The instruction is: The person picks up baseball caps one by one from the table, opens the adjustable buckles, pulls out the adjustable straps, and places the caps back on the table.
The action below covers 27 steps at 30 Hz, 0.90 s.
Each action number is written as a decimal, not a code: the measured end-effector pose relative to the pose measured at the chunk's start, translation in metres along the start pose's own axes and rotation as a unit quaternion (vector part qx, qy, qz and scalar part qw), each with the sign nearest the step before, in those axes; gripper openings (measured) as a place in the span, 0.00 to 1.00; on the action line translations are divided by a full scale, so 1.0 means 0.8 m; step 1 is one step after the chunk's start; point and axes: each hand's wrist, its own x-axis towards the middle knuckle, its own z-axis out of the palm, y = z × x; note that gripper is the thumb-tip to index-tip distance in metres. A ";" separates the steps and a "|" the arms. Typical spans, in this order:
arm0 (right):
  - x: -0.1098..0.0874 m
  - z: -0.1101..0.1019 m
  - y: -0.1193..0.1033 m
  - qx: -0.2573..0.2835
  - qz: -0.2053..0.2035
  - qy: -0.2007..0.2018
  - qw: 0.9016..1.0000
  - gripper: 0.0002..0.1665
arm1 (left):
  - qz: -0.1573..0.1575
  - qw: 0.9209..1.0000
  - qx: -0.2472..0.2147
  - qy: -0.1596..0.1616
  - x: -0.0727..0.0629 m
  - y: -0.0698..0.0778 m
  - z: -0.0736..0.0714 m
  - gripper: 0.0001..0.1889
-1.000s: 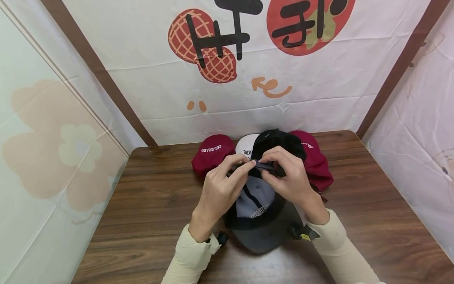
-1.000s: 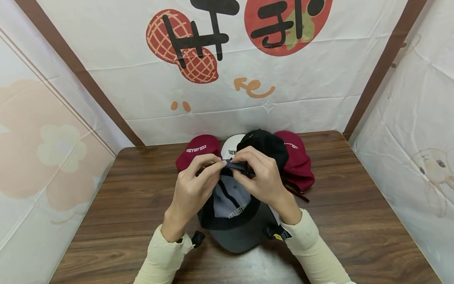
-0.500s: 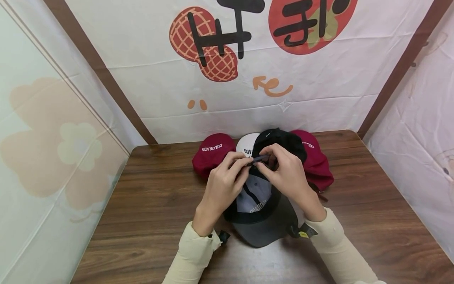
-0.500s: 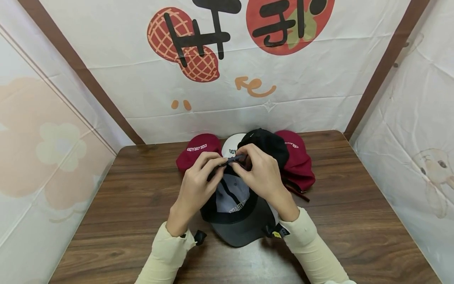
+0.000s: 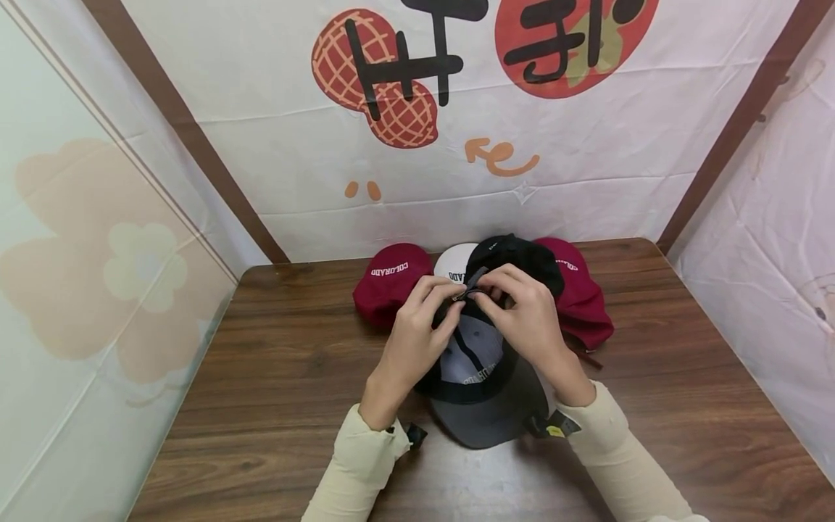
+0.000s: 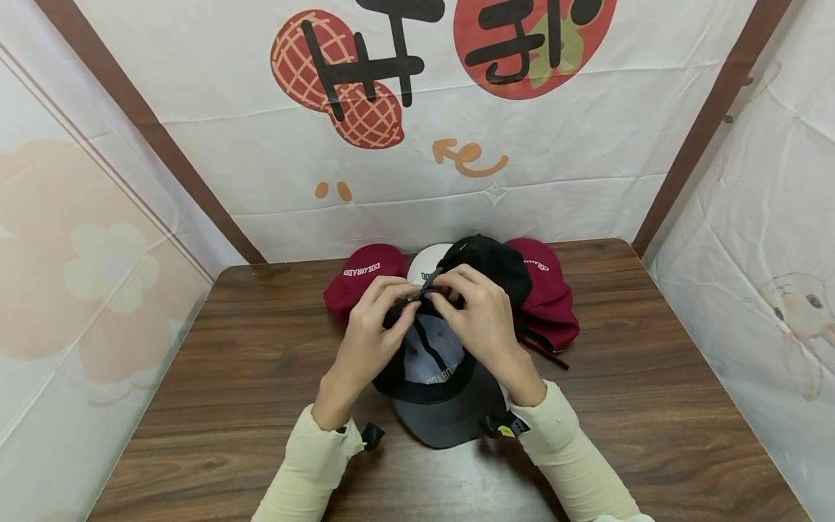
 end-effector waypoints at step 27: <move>-0.002 0.013 -0.002 0.000 -0.123 0.004 0.992 0.04 | -0.099 0.993 -0.050 0.028 0.001 0.008 0.001 0.02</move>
